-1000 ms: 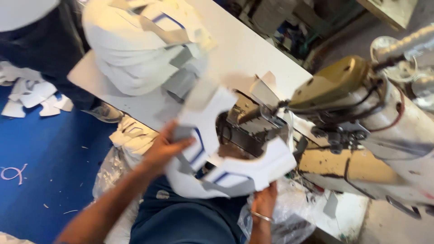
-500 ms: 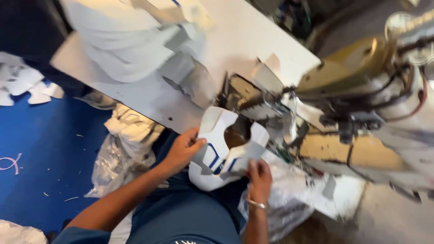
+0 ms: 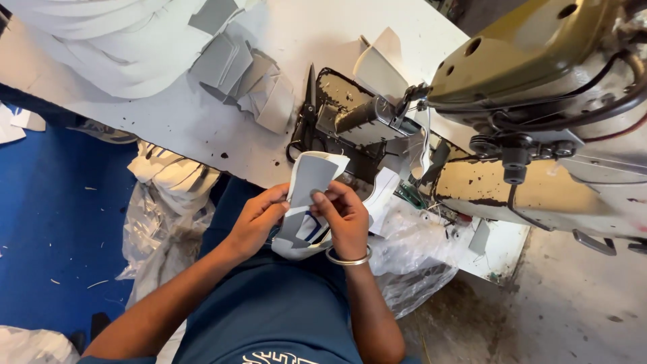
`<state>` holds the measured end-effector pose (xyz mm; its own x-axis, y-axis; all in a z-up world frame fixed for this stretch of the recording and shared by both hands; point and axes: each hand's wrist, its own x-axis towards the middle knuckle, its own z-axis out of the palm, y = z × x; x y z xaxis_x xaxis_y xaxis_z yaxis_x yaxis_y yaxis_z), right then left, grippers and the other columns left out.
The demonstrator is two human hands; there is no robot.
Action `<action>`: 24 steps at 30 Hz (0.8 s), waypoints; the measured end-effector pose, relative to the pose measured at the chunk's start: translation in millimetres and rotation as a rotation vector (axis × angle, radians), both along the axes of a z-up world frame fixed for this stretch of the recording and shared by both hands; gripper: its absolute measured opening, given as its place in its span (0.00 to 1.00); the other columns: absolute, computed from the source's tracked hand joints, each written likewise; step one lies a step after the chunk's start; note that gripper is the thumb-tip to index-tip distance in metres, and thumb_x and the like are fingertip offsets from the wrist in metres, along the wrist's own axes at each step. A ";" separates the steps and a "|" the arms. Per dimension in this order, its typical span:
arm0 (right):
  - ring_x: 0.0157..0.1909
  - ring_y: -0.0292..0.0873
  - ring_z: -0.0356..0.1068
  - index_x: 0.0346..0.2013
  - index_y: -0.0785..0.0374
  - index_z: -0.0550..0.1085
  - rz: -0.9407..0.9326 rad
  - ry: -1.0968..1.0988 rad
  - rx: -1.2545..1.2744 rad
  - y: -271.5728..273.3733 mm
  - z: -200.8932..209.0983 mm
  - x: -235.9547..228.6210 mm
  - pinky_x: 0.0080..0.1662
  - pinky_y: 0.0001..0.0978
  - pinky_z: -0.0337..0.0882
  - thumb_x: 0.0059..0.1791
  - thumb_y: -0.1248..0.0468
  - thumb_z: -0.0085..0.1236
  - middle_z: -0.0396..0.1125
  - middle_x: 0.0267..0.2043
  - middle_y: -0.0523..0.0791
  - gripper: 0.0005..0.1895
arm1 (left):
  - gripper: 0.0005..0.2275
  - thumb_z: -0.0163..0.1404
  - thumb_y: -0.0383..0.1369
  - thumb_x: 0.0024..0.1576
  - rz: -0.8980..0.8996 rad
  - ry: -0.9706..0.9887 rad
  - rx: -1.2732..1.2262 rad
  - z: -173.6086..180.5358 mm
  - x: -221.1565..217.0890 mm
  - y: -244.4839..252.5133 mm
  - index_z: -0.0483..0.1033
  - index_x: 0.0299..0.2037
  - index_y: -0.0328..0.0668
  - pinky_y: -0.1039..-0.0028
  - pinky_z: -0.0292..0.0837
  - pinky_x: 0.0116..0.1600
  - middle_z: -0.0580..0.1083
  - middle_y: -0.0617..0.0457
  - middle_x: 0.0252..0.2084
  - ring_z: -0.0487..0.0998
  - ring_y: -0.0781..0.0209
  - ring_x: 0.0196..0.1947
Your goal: The person repeatedly picks up white shoe parts and grey fabric pieces, aligns them, and feeds them into a sewing machine to stitch them together. They then remove the stitched pieces and place them on the table.
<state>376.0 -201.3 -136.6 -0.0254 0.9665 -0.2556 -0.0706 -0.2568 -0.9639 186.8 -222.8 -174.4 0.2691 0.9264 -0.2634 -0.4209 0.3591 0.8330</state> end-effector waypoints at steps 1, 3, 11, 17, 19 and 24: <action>0.36 0.35 0.73 0.53 0.70 0.74 -0.022 -0.016 0.014 -0.9 -1.1 -1.8 0.41 0.27 0.74 0.52 0.68 0.62 0.73 0.36 0.43 0.16 | 0.18 0.41 0.28 0.65 -0.002 -0.085 -0.020 2.4 0.2 1.4 0.70 0.65 0.33 0.80 0.69 0.43 0.75 0.56 0.45 0.72 0.73 0.39; 0.36 0.35 0.72 0.53 0.71 0.74 -0.026 -0.052 0.023 -1.6 0.2 -5.1 0.41 0.26 0.74 0.52 0.68 0.63 0.73 0.36 0.43 0.16 | 0.18 0.41 0.29 0.64 0.002 -0.108 -0.045 8.0 0.2 2.6 0.69 0.64 0.34 0.81 0.71 0.43 0.76 0.57 0.45 0.74 0.74 0.39; 0.37 0.32 0.75 0.49 0.68 0.76 -0.066 -0.425 0.077 -0.5 30.4 -22.4 0.41 0.23 0.75 0.48 0.65 0.67 0.76 0.37 0.43 0.17 | 0.16 0.49 0.35 0.64 -0.013 0.362 0.023 20.5 5.4 4.3 0.76 0.59 0.36 0.81 0.63 0.27 0.72 0.57 0.26 0.68 0.74 0.22; 0.45 0.36 0.66 0.53 0.65 0.68 -0.050 -0.347 -0.014 -11.9 -0.1 -3.0 0.46 0.27 0.69 0.46 0.66 0.70 0.66 0.47 0.47 0.26 | 0.15 0.46 0.34 0.67 0.070 0.098 0.083 14.5 4.5 -3.2 0.74 0.58 0.30 0.82 0.72 0.48 0.78 0.56 0.44 0.75 0.75 0.43; 0.53 0.37 0.71 0.54 0.67 0.67 0.036 0.055 -0.080 -17.9 -4.5 -0.5 0.53 0.27 0.72 0.51 0.65 0.64 0.71 0.50 0.46 0.20 | 0.16 0.46 0.33 0.67 0.037 0.014 -0.001 12.5 5.5 -4.5 0.74 0.59 0.29 0.80 0.71 0.48 0.77 0.54 0.44 0.74 0.73 0.43; 0.52 0.36 0.71 0.53 0.69 0.69 0.005 0.034 0.012 -22.4 -0.5 -4.6 0.53 0.26 0.72 0.51 0.68 0.63 0.72 0.50 0.46 0.18 | 0.16 0.46 0.32 0.67 0.019 -0.010 0.009 14.6 6.8 -1.2 0.72 0.60 0.28 0.81 0.72 0.49 0.77 0.55 0.46 0.75 0.73 0.44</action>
